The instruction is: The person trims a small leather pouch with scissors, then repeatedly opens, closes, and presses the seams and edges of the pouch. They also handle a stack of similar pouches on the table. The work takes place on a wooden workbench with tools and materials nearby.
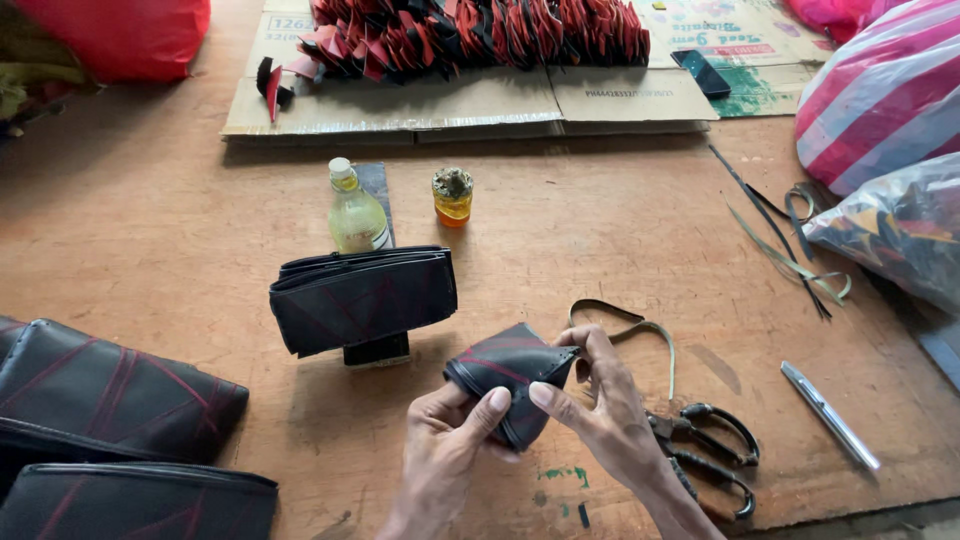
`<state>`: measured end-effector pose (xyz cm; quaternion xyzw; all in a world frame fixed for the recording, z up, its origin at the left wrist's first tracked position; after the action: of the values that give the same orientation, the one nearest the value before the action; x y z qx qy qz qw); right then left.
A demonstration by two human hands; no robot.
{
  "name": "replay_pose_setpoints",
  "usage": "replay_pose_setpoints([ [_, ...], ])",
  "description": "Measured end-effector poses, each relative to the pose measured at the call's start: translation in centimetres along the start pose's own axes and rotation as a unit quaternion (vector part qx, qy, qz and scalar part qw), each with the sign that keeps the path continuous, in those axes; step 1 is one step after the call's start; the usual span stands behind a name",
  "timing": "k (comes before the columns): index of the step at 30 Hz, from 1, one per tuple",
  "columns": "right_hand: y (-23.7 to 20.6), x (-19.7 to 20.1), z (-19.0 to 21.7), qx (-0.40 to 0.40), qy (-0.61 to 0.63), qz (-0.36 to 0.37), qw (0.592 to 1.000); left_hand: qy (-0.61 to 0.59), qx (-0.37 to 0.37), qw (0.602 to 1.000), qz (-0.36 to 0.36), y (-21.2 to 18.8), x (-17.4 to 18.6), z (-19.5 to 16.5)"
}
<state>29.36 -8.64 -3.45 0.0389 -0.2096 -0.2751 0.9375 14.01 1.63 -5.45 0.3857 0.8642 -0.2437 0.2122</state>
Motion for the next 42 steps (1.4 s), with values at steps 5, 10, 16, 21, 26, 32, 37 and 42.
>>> replay_pose_setpoints([
  [5,1.7,1.0,1.6,0.046,0.018,0.051,0.998,0.457,0.034,0.888,-0.024,-1.6,-0.4,-4.5],
  [10,2.3,2.3,1.9,0.067,-0.133,0.169,0.974,0.750,0.144,0.645,-0.029,-2.7,0.0,-9.4],
  [16,4.1,1.3,1.6,0.096,-0.119,0.202,0.967,0.442,-0.129,0.853,0.247,2.9,-1.0,-11.5],
  [21,4.5,1.0,2.3,0.012,-0.110,0.205,0.972,0.552,-0.086,0.805,0.201,4.5,0.4,-9.9],
  [26,3.5,-0.1,3.1,0.095,-0.080,0.270,0.955,0.522,-0.189,0.792,0.253,2.7,0.6,-10.3],
  [32,4.0,-1.3,2.3,0.162,-0.026,0.190,0.968,0.513,-0.145,0.825,0.190,1.5,1.9,-10.2],
  [37,4.9,-1.6,1.7,0.128,-0.067,0.180,0.973,0.406,-0.072,0.889,0.198,1.9,2.7,-9.3],
  [42,4.9,-0.1,1.6,0.045,-0.002,0.219,0.975,0.329,-0.064,0.913,0.233,2.8,3.6,-8.7],
])
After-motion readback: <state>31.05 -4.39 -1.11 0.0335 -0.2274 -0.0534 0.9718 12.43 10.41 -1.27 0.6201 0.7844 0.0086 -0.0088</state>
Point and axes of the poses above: each hand's wrist, its own y-axis towards the middle knuckle, its own x-axis out of the back of the hand, z = x × y, the point moved 2 cm from there along y, towards the middle knuckle, and after that the axes turned 8 degrees about x, right-handed, at the moved point
